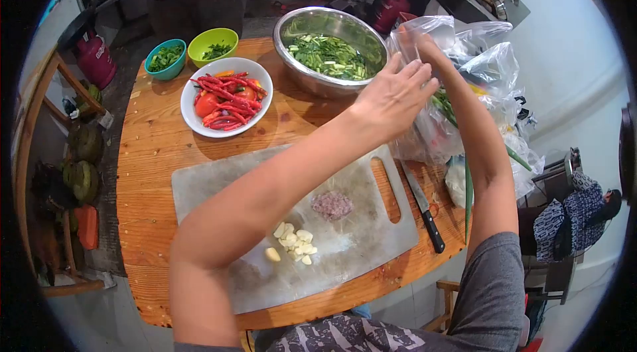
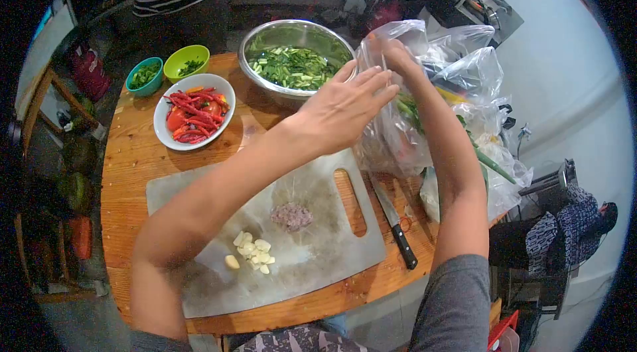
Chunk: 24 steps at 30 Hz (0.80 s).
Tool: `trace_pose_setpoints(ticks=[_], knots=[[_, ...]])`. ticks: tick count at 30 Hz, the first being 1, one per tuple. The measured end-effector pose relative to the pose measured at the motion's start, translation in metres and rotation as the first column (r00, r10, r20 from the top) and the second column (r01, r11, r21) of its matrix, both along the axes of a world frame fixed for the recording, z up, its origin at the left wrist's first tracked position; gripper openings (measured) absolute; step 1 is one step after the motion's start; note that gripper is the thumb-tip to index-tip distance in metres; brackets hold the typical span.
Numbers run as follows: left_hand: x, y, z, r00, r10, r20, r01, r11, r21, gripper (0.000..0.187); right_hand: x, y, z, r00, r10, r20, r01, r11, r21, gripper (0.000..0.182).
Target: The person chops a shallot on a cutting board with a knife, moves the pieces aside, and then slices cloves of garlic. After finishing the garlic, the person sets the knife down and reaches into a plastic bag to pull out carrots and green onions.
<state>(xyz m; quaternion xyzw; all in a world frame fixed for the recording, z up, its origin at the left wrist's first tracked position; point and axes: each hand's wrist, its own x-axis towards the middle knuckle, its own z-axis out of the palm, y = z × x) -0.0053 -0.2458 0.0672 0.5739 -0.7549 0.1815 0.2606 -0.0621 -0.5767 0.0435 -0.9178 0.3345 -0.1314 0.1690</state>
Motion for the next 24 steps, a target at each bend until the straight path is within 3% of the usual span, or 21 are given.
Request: trace_pose_setpoints(ticks=[2, 4, 6, 9, 12, 15, 16, 17, 21, 23, 24], knots=[[-0.002, -0.031, -0.001, 0.975, 0.115, 0.19, -0.147, 0.976, 0.16, 0.045, 0.001, 0.009, 0.003, 1.0, 0.011, 0.021, -0.011, 1.0, 0.022, 0.048], [0.005, -0.052, -0.012, 0.975, 0.114, 0.191, -0.138, 0.983, 0.12, 0.039, 0.009, 0.011, 0.007, 0.997, 0.078, 0.001, -0.078, 0.996, 0.032, 0.041], [0.01, -0.069, -0.024, 0.975, 0.118, 0.188, -0.136, 0.987, 0.088, 0.03, 0.014, 0.022, 0.027, 0.954, 0.176, -0.243, -0.2, 0.977, -0.077, 0.031], [0.014, -0.078, -0.01, 0.934, 0.181, 0.309, -0.256, 0.941, 0.223, 0.028, 0.013, 0.05, 0.037, 0.944, 0.175, -0.28, -0.265, 0.907, -0.326, 0.03], [0.025, -0.082, -0.013, 0.943, 0.208, 0.261, -0.251, 0.958, 0.142, 0.026, 0.012, 0.05, 0.039, 0.872, 0.216, -0.439, -0.379, 0.866, -0.327, 0.03], [0.026, -0.091, -0.009, 0.921, 0.275, 0.277, -0.327, 0.93, 0.165, 0.028, 0.007, 0.042, 0.044, 0.879, 0.216, -0.425, -0.302, 0.942, -0.145, 0.033], [0.03, -0.093, -0.008, 0.913, 0.286, 0.291, -0.338, 0.929, 0.148, 0.03, 0.0, 0.036, 0.045, 0.93, 0.155, -0.334, -0.126, 0.986, 0.108, 0.035], [0.034, -0.095, -0.008, 0.906, 0.296, 0.304, -0.348, 0.928, 0.132, 0.033, -0.006, 0.032, 0.045, 0.963, 0.064, -0.263, 0.04, 0.928, 0.369, 0.037], [0.035, -0.101, -0.012, 0.909, 0.291, 0.299, -0.345, 0.927, 0.145, 0.048, -0.015, 0.033, 0.05, 0.967, 0.118, -0.227, -0.109, 0.993, 0.05, 0.037], [0.033, -0.106, -0.015, 0.908, 0.297, 0.297, -0.345, 0.93, 0.124, 0.054, -0.009, 0.022, 0.05, 0.847, 0.227, -0.48, -0.425, 0.831, -0.358, 0.028], [0.031, -0.106, -0.016, 0.908, 0.298, 0.295, -0.344, 0.932, 0.116, 0.057, -0.01, 0.023, 0.049, 0.796, 0.231, -0.56, -0.515, 0.744, -0.425, 0.027]])
